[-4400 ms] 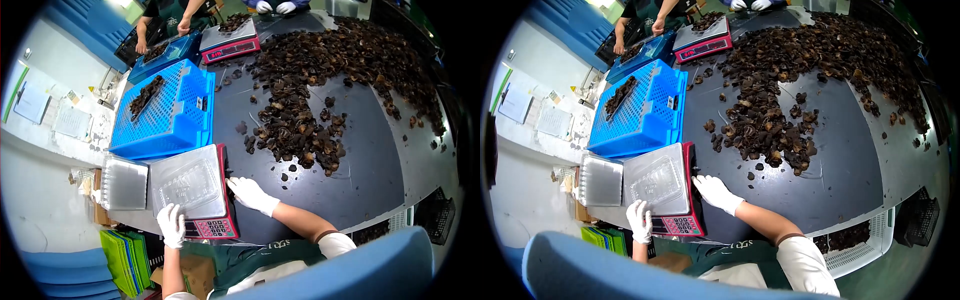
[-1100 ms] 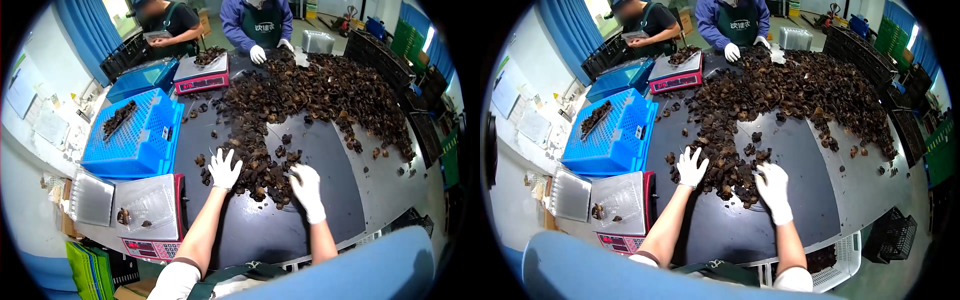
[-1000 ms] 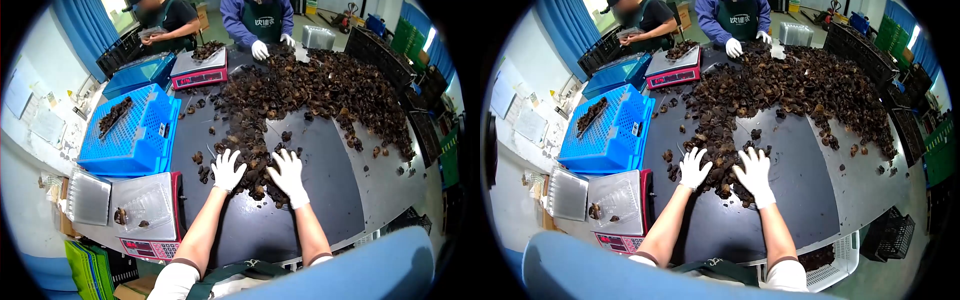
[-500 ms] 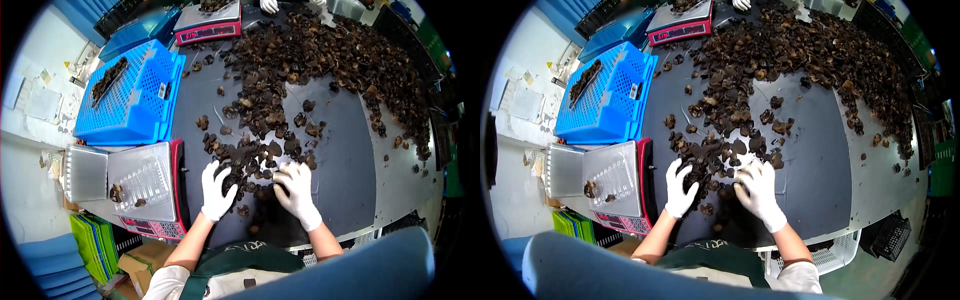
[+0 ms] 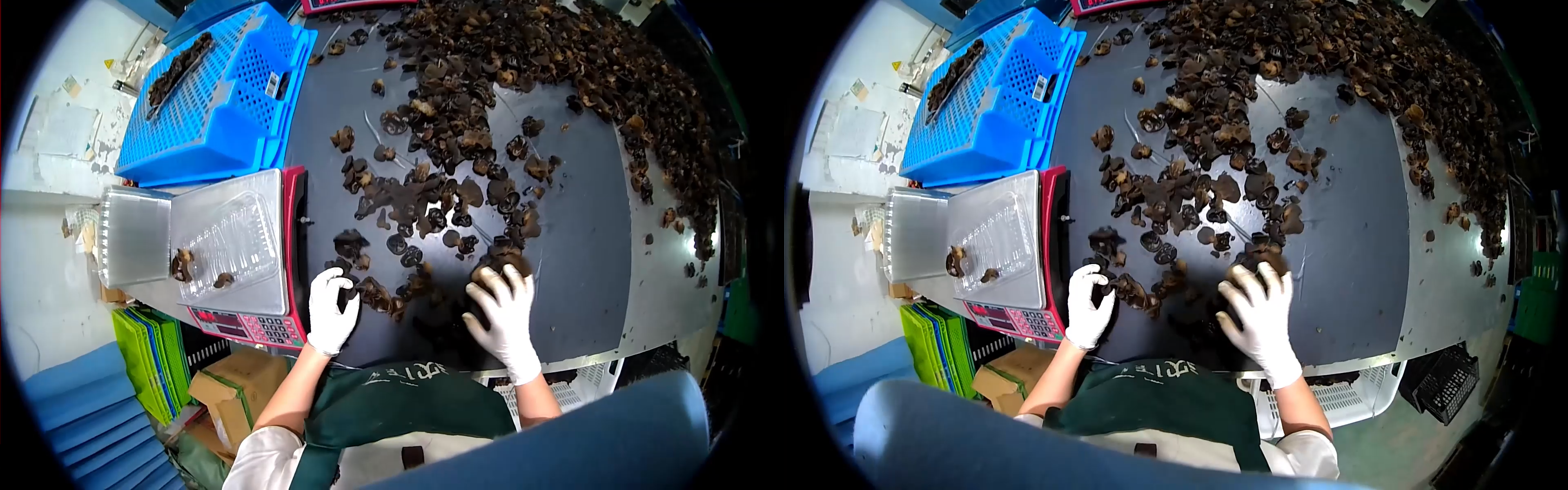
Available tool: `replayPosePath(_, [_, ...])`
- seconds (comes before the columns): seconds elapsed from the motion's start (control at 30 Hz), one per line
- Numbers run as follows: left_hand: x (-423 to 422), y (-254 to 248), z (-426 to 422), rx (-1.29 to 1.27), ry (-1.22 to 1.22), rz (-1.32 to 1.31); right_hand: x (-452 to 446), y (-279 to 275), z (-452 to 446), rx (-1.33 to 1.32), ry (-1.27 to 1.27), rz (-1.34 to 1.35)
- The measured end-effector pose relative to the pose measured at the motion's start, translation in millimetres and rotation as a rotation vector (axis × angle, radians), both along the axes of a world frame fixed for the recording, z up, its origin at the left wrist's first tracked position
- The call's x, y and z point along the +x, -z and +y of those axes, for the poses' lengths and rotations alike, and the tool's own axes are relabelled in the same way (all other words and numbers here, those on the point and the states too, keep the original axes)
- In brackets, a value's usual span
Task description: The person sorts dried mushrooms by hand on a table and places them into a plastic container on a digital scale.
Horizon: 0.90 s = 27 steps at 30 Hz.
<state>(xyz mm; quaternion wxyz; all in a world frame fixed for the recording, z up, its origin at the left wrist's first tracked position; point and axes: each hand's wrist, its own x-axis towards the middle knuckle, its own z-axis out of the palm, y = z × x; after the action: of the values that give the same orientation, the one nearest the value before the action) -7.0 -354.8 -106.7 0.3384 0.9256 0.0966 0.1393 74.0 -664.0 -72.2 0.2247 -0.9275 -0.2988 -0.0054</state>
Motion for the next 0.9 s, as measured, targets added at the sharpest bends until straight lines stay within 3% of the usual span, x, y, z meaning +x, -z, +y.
replayPosePath(0.13, [-25,-2,-9,0.088,0.182,0.047,-21,16,-12,0.034,0.248,0.025])
replayPosePath(0.23, [-41,-8,-13,0.083,0.347,0.088,-38,13,-3,0.099,0.083,0.083])
replayPosePath(0.33, [-50,-8,-10,-0.04,0.256,0.073,-39,-8,18,0.2,0.139,-0.015])
replayPosePath(0.43, [-58,-7,-10,-0.18,0.079,0.038,-12,-2,43,0.406,-0.045,-0.013])
replayPosePath(0.5, [-59,-2,-9,-0.287,-0.022,0.014,-7,-1,72,0.338,-0.094,-0.014])
replayPosePath(0.67, [-58,0,-5,-0.261,-0.082,-0.02,4,18,105,0.057,-0.154,-0.023])
replayPosePath(0.73, [-57,0,-5,-0.288,-0.101,-0.031,12,19,91,0.36,-0.151,0.039])
replayPosePath(0.77, [-55,-1,-5,-0.236,-0.107,-0.051,12,13,80,0.522,-0.081,0.196])
replayPosePath(0.8, [-52,-2,-6,-0.186,-0.112,-0.069,15,-13,64,0.516,0.035,0.436])
replayPosePath(0.83, [-44,-6,-8,-0.144,-0.104,-0.125,19,-15,42,0.589,0.042,0.434])
replayPosePath(0.87, [-37,-8,-8,-0.102,-0.097,-0.121,16,-29,23,0.751,0.25,0.697])
replayPosePath(0.9, [-28,-8,-6,-0.055,-0.085,-0.143,11,-24,-11,1.132,0.099,0.869])
